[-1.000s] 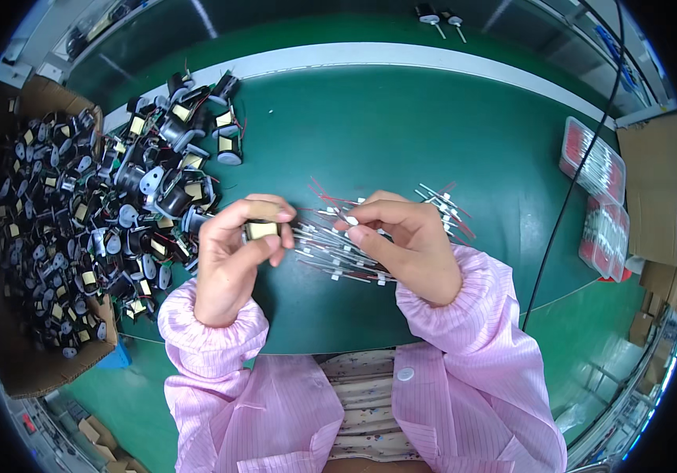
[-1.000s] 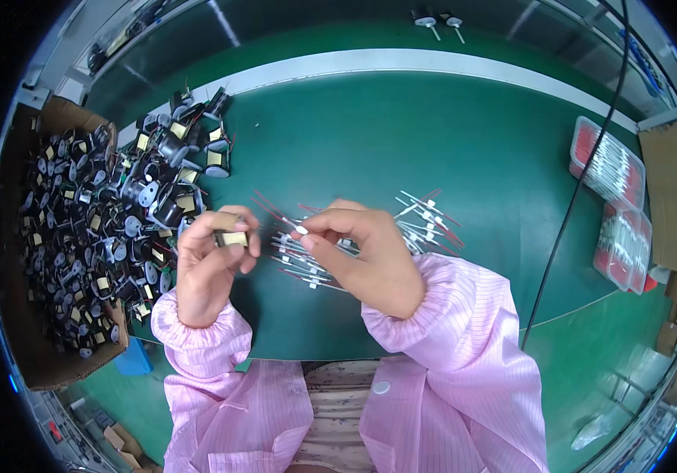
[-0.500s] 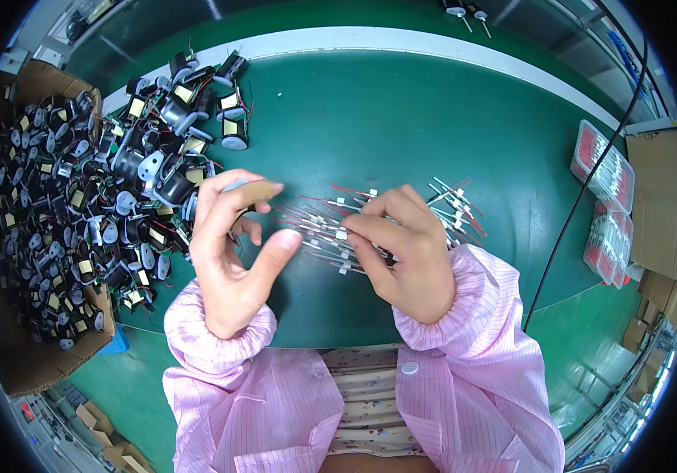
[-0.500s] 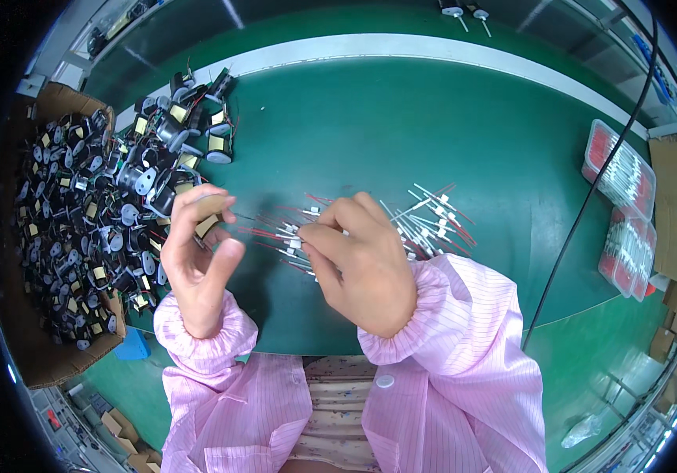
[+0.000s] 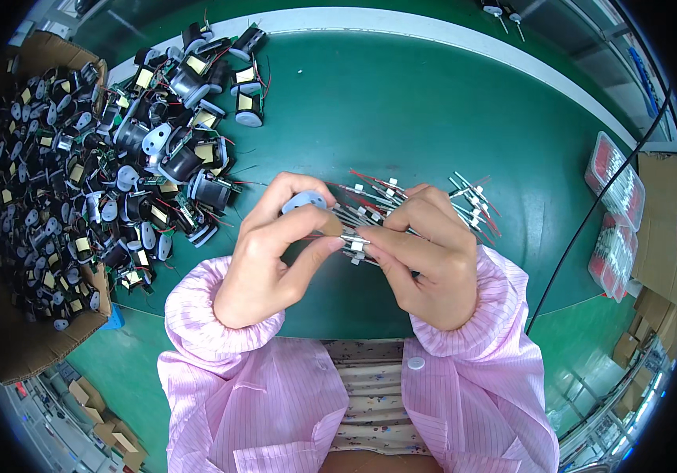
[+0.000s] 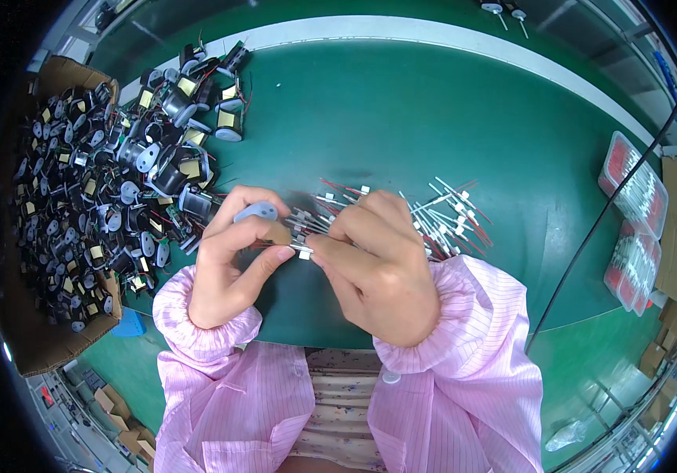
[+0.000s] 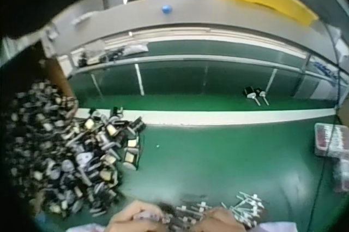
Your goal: Assembling electronic components by inserting internal parts and wires into plastic housings on a production line.
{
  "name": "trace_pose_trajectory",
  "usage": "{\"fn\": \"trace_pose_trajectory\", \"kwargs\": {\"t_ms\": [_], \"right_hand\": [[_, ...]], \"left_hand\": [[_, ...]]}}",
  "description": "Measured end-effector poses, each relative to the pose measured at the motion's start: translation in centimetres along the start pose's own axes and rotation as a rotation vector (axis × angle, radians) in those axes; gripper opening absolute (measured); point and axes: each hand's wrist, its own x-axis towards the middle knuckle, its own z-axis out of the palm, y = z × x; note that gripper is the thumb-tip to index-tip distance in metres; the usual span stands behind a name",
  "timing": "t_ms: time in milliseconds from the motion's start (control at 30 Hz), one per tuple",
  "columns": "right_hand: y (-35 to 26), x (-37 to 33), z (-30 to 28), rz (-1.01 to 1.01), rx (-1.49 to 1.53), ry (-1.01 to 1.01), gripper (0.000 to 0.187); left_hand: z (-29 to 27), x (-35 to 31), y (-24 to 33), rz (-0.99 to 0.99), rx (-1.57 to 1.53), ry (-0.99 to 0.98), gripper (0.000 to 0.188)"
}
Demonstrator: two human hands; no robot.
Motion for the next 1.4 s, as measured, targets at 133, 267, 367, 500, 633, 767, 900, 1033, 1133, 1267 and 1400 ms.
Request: {"fn": "trace_pose_trajectory", "kwargs": {"t_ms": [133, 267, 367, 500, 633, 767, 900, 1033, 1133, 1267, 1400], "right_hand": [[0.2, 0.4, -1.1, 0.034, 0.033, -0.061, 0.019], [0.4, 0.6, -2.3, 0.086, 0.042, -0.112, 0.023], [0.1, 0.7, -2.4, 0.277, 0.3, -0.101, 0.027], [0.5, 0.3, -0.5, 0.446, 0.751, -0.045, 0.03], [-0.1, 0.1, 0.0, 0.501, 0.729, -0.012, 0.019], [0.0, -0.3, 0.7, 0.491, 0.696, 0.049, 0.015], [0.1, -0.1, 0.5, 0.429, 0.611, -0.002, 0.014], [0.2, 0.2, 0.5, 0.373, 0.548, -0.012, 0.014], [0.4, -0.1, 0.8, 0.349, 0.565, 0.006, 0.014], [0.2, -0.3, 0.8, 0.348, 0.566, -0.003, 0.014], [0.3, -0.4, 0.2, 0.434, 0.731, 0.081, 0.013]], "left_hand": [[-0.3, 0.1, -0.1, -0.033, -0.078, -0.042, 0.011], [-1.1, 0.1, 0.1, -0.124, -0.125, -0.042, 0.009], [-0.8, 0.0, -0.1, -0.14, -0.288, -0.002, 0.006], [0.4, 0.2, -0.4, -0.046, -0.47, 0.043, 0.006], [0.7, -0.1, 0.0, -0.062, -0.384, 0.072, 0.008], [1.0, 0.0, -0.1, -0.078, -0.372, 0.032, 0.008], [1.0, 0.0, -0.1, -0.099, -0.361, 0.016, 0.009], [1.0, 0.1, -0.4, -0.105, -0.392, 0.025, 0.01], [1.0, -0.1, -0.6, -0.07, -0.389, 0.019, 0.01], [1.1, -0.2, -0.5, -0.066, -0.393, 0.02, 0.012], [1.4, 0.2, -0.8, 0.06, -0.378, 0.072, 0.018]]}}
